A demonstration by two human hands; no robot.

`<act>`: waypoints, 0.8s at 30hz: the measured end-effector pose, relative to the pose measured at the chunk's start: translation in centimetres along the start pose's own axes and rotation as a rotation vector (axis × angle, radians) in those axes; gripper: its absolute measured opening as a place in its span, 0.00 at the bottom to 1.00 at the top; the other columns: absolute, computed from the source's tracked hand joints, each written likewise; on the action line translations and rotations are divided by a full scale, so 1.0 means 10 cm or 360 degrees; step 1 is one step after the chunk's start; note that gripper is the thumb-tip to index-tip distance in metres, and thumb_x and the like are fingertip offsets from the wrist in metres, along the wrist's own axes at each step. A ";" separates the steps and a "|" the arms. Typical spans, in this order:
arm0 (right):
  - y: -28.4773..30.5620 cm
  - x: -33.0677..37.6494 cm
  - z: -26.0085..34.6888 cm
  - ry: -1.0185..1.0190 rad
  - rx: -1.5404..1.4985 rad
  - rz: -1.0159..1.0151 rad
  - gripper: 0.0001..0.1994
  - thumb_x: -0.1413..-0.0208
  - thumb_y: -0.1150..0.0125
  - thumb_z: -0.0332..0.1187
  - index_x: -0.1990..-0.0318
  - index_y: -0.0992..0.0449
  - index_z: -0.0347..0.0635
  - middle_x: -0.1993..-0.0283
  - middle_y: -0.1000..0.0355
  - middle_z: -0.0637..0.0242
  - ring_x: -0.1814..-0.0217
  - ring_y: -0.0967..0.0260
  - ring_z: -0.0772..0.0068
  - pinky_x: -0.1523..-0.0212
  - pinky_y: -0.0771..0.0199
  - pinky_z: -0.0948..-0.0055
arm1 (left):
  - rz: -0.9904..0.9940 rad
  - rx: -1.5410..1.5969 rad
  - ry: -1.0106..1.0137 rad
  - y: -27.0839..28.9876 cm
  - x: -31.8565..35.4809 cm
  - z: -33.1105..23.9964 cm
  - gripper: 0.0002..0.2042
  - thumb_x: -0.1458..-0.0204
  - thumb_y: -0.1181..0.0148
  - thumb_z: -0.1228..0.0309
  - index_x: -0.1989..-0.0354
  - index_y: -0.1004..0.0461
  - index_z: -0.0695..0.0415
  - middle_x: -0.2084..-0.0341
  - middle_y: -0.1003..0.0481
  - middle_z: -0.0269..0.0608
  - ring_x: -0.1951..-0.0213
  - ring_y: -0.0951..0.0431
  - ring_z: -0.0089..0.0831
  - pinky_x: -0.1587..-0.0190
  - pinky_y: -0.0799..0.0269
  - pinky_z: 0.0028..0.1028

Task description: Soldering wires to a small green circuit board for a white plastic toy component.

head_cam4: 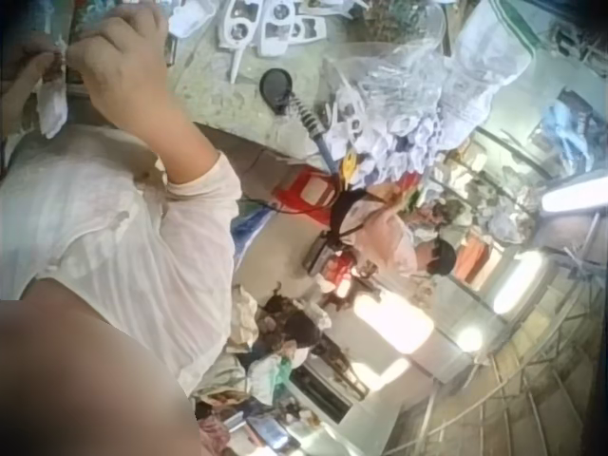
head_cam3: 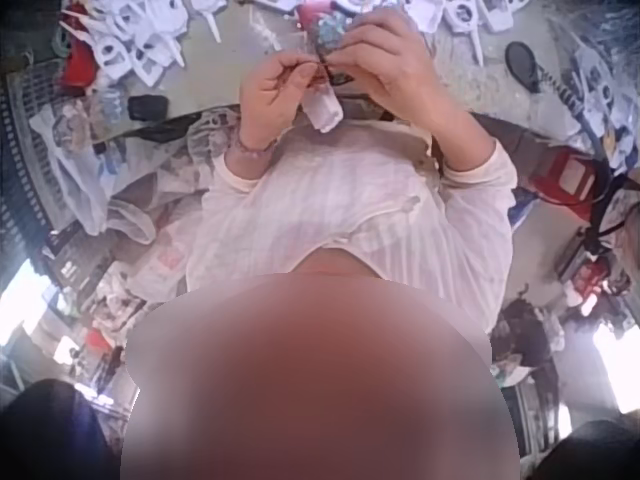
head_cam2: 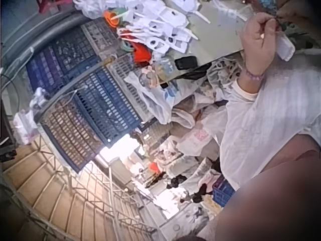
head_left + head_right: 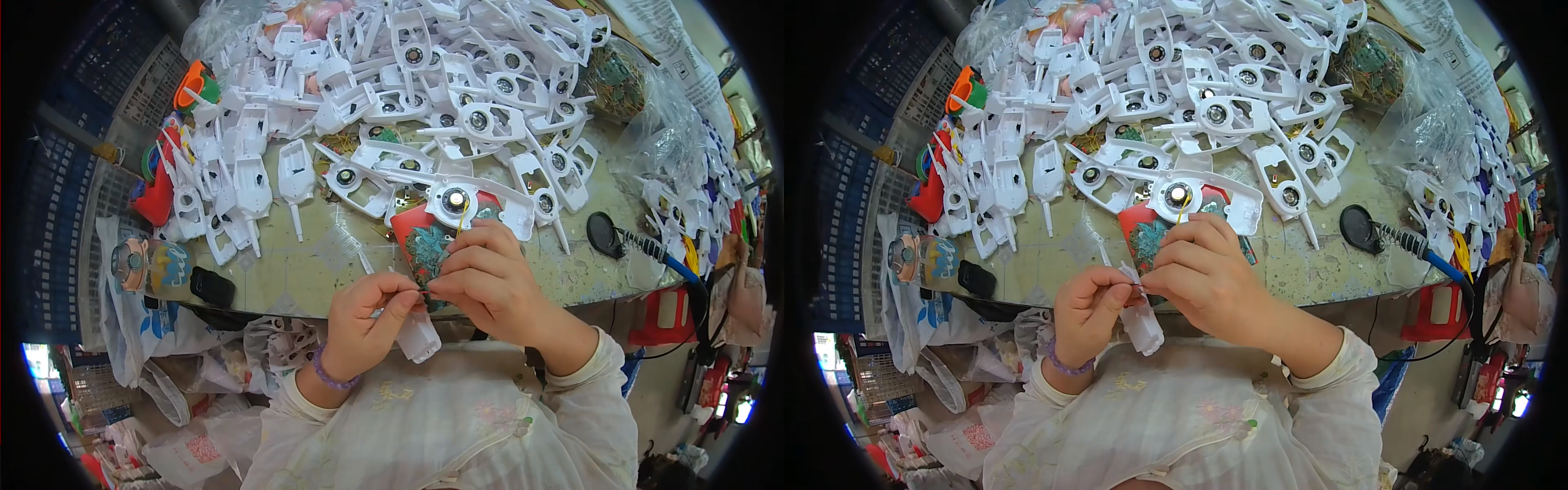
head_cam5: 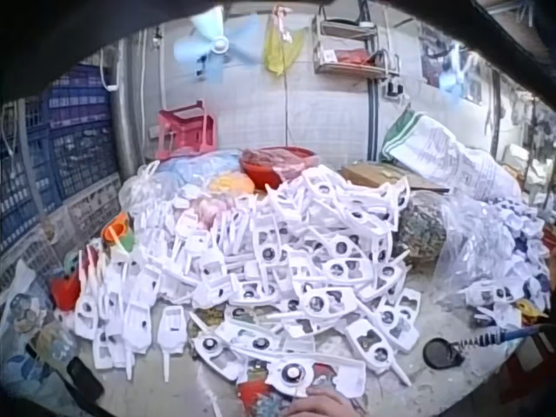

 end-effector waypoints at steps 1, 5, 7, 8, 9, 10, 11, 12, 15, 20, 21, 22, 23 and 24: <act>-0.01 0.03 0.00 -0.0031 0.0009 -0.0051 0.12 0.64 0.33 0.26 0.67 0.23 0.46 0.62 0.29 0.72 0.53 0.33 0.63 0.45 0.38 0.55 | -0.0022 0.0001 0.0021 0.00 0.00 0.00 0.03 0.46 0.43 0.77 0.65 0.25 0.63 0.74 0.23 0.40 0.71 0.22 0.27 0.68 0.29 0.23; -0.03 0.16 0.16 0.0000 0.0165 -0.0009 0.13 0.62 0.29 0.31 0.66 0.23 0.47 0.61 0.28 0.70 0.52 0.33 0.60 0.44 0.39 0.52 | -0.0032 -0.0347 -0.0197 0.05 -0.09 -0.03 0.03 0.47 0.43 0.78 0.65 0.27 0.62 0.73 0.25 0.39 0.68 0.22 0.30 0.69 0.29 0.25; -0.06 0.23 0.24 -0.0011 0.0149 -0.0052 0.12 0.62 0.30 0.30 0.66 0.24 0.46 0.59 0.29 0.68 0.52 0.33 0.60 0.44 0.38 0.52 | 0.0020 -0.0631 -0.0401 0.02 -0.18 -0.16 0.04 0.49 0.42 0.79 0.65 0.27 0.61 0.71 0.26 0.40 0.68 0.23 0.33 0.70 0.29 0.27; -0.06 0.25 0.25 -0.0019 0.0133 -0.0094 0.12 0.61 0.31 0.30 0.66 0.24 0.46 0.58 0.30 0.66 0.52 0.34 0.60 0.44 0.38 0.53 | 0.0070 -0.0912 -0.0609 -0.03 -0.21 -0.26 0.05 0.50 0.41 0.80 0.65 0.27 0.60 0.70 0.27 0.40 0.68 0.23 0.36 0.70 0.29 0.29; 0.01 0.28 0.22 -0.0097 0.0173 -0.0128 0.14 0.60 0.30 0.31 0.63 0.25 0.45 0.56 0.31 0.63 0.52 0.34 0.58 0.46 0.37 0.55 | 0.0076 -0.0913 -0.0609 -0.04 -0.25 -0.30 0.05 0.50 0.41 0.80 0.65 0.27 0.60 0.70 0.27 0.40 0.68 0.23 0.36 0.70 0.29 0.29; 0.05 0.34 0.13 -0.0213 0.0231 -0.0290 0.16 0.61 0.29 0.32 0.62 0.25 0.44 0.56 0.31 0.63 0.53 0.34 0.57 0.48 0.37 0.56 | 0.0137 -0.1042 -0.0698 -0.08 -0.27 -0.34 0.07 0.52 0.40 0.81 0.64 0.27 0.60 0.69 0.27 0.41 0.68 0.24 0.38 0.69 0.28 0.31; 0.09 0.40 0.04 -0.0328 0.0289 -0.0452 0.17 0.61 0.29 0.33 0.61 0.25 0.43 0.56 0.31 0.62 0.53 0.34 0.57 0.51 0.36 0.57 | 0.0199 -0.1172 -0.0787 -0.13 -0.28 -0.38 0.08 0.54 0.39 0.81 0.64 0.27 0.59 0.67 0.28 0.42 0.68 0.24 0.41 0.69 0.28 0.32; 0.13 0.40 0.00 -0.0439 0.0372 -0.0460 0.19 0.61 0.29 0.34 0.59 0.25 0.41 0.56 0.31 0.62 0.53 0.35 0.57 0.53 0.38 0.59 | 0.0208 -0.1175 -0.0788 -0.14 -0.29 -0.40 0.08 0.54 0.39 0.81 0.64 0.27 0.59 0.67 0.28 0.42 0.68 0.24 0.41 0.69 0.28 0.32; 0.18 0.32 -0.03 -0.0492 0.0374 -0.0300 0.23 0.60 0.29 0.34 0.53 0.27 0.40 0.57 0.29 0.63 0.53 0.35 0.58 0.51 0.40 0.60 | 0.0334 -0.1219 -0.0750 -0.20 -0.33 -0.43 0.08 0.54 0.38 0.80 0.64 0.26 0.59 0.67 0.28 0.42 0.68 0.24 0.40 0.69 0.27 0.33; 0.23 0.31 -0.08 -0.0575 0.0276 -0.0280 0.24 0.59 0.29 0.33 0.52 0.27 0.41 0.58 0.28 0.63 0.53 0.35 0.59 0.50 0.41 0.60 | 0.0405 -0.1394 -0.0918 -0.39 -0.31 -0.50 0.08 0.55 0.37 0.78 0.65 0.27 0.59 0.64 0.26 0.40 0.68 0.23 0.38 0.68 0.26 0.32; 0.23 0.31 -0.07 -0.0573 0.0280 -0.0286 0.24 0.59 0.29 0.33 0.52 0.27 0.41 0.59 0.28 0.64 0.53 0.35 0.59 0.49 0.41 0.60 | 0.0420 -0.1398 -0.0914 -0.40 -0.31 -0.49 0.08 0.55 0.37 0.78 0.65 0.27 0.59 0.64 0.26 0.40 0.68 0.23 0.38 0.68 0.26 0.32; 0.24 0.32 -0.06 -0.0560 0.0274 -0.0275 0.24 0.60 0.28 0.33 0.52 0.27 0.41 0.58 0.28 0.63 0.54 0.35 0.59 0.50 0.40 0.60 | 0.0441 -0.1437 -0.0923 -0.40 -0.31 -0.47 0.08 0.55 0.37 0.78 0.65 0.26 0.59 0.63 0.25 0.39 0.67 0.23 0.38 0.68 0.26 0.31; 0.25 0.34 -0.07 -0.0576 0.0273 -0.0282 0.24 0.60 0.28 0.33 0.52 0.27 0.41 0.58 0.28 0.63 0.54 0.35 0.59 0.50 0.40 0.60 | 0.0462 -0.1475 -0.0932 -0.41 -0.31 -0.45 0.08 0.55 0.36 0.77 0.66 0.26 0.59 0.62 0.25 0.39 0.67 0.23 0.37 0.67 0.25 0.31; 0.28 0.37 -0.09 -0.0589 0.0179 -0.0350 0.24 0.60 0.29 0.32 0.52 0.27 0.40 0.58 0.28 0.63 0.54 0.35 0.58 0.50 0.40 0.60 | 0.0480 -0.1474 -0.0927 -0.41 -0.32 -0.45 0.08 0.55 0.36 0.77 0.66 0.26 0.59 0.62 0.25 0.39 0.67 0.23 0.37 0.67 0.25 0.31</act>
Point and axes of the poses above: each hand's wrist, its own x-axis away from the middle knuckle, its own y-axis out of the back of the hand, z = x × y, the point moved 5 cm from there along -x, towards the middle knuckle
